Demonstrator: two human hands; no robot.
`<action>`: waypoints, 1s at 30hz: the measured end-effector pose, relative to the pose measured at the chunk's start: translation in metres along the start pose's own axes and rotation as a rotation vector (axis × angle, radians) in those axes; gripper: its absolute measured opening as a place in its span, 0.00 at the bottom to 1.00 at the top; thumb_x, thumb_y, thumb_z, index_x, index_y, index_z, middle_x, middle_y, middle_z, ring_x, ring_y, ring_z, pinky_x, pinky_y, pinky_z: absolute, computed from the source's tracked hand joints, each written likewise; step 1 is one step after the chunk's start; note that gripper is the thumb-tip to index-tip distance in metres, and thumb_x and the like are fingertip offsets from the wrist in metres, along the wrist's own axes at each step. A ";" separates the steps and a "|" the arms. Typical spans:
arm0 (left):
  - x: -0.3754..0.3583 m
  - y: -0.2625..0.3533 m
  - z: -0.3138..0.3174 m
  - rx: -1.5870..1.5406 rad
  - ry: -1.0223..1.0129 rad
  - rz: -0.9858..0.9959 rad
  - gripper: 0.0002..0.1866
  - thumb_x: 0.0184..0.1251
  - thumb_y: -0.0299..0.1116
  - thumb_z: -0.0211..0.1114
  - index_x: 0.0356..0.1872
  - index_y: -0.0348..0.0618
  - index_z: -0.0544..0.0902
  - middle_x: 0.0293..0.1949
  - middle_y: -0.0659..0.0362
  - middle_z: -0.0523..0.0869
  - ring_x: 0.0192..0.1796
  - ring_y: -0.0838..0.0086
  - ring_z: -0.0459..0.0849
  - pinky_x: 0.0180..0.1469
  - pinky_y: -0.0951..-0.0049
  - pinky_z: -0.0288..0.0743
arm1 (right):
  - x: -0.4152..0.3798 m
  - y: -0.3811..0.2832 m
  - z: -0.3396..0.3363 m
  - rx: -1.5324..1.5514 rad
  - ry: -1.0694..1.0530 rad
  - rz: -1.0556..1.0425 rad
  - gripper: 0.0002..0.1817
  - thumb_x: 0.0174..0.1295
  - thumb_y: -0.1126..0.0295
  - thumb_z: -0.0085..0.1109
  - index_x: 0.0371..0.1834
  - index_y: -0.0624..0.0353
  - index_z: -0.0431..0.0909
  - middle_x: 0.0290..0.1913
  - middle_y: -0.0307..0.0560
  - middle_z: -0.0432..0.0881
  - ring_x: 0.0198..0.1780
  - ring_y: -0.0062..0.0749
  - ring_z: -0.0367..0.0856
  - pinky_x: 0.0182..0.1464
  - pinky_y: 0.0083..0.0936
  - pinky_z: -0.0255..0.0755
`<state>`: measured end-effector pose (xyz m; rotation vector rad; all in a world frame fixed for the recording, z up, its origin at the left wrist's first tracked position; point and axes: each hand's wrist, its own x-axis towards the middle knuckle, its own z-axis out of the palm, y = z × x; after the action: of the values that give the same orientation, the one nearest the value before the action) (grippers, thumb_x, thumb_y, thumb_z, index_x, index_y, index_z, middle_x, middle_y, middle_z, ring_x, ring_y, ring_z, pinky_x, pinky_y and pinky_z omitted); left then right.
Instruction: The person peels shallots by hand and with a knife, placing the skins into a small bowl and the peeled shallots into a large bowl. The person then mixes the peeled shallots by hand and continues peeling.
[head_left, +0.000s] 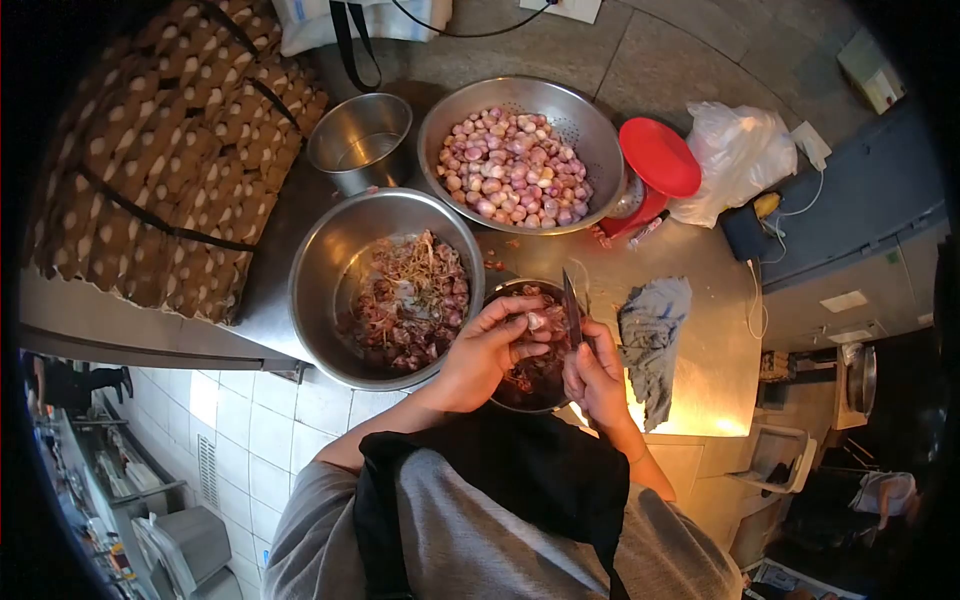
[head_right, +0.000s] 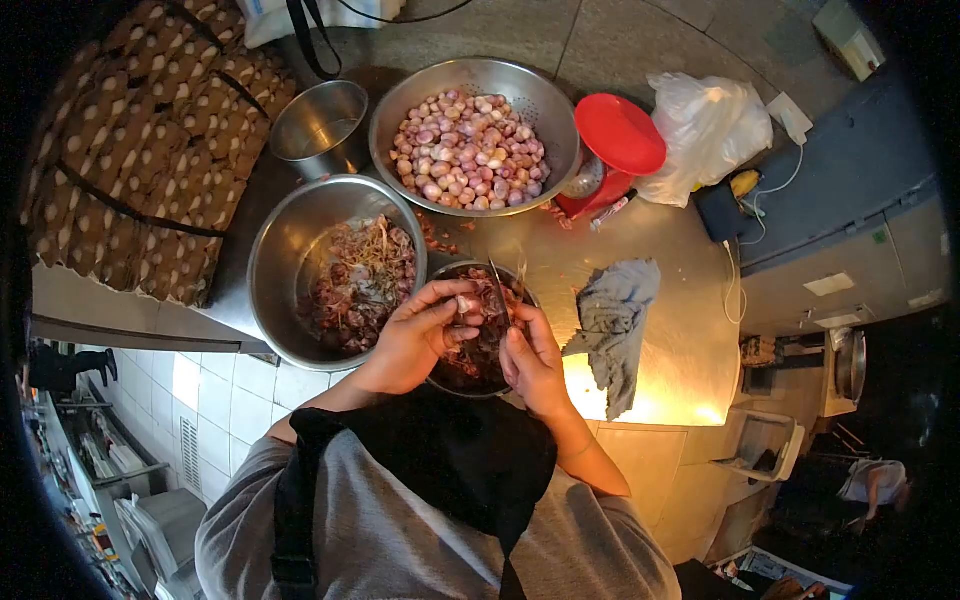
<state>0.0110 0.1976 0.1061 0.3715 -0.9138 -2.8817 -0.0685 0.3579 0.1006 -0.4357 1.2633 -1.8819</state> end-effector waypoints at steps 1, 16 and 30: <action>0.001 0.001 -0.002 -0.061 -0.013 -0.027 0.13 0.65 0.27 0.51 0.51 0.43 0.69 0.43 0.60 0.76 0.45 0.75 0.76 0.48 0.75 0.71 | 0.000 0.001 -0.001 -0.003 0.009 0.008 0.18 0.66 0.67 0.40 0.57 0.55 0.57 0.18 0.34 0.60 0.16 0.14 0.55 0.17 0.11 0.51; 0.003 -0.002 0.001 -0.026 0.117 0.031 0.12 0.64 0.31 0.53 0.48 0.43 0.71 0.40 0.61 0.77 0.40 0.77 0.76 0.45 0.77 0.73 | -0.011 -0.008 0.005 -0.262 -0.036 0.102 0.27 0.66 0.68 0.39 0.68 0.54 0.46 0.18 0.31 0.58 0.17 0.13 0.55 0.19 0.11 0.51; -0.001 -0.015 0.000 0.006 0.086 0.112 0.07 0.59 0.24 0.59 0.38 0.41 0.75 0.38 0.62 0.78 0.39 0.77 0.78 0.43 0.75 0.74 | -0.009 -0.001 0.009 -0.623 -0.052 -0.207 0.24 0.63 0.69 0.46 0.61 0.65 0.58 0.58 0.53 0.66 0.60 0.35 0.64 0.61 0.24 0.53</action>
<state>0.0113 0.2100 0.0981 0.4269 -0.8994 -2.7391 -0.0573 0.3592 0.1068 -0.9639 1.8182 -1.5895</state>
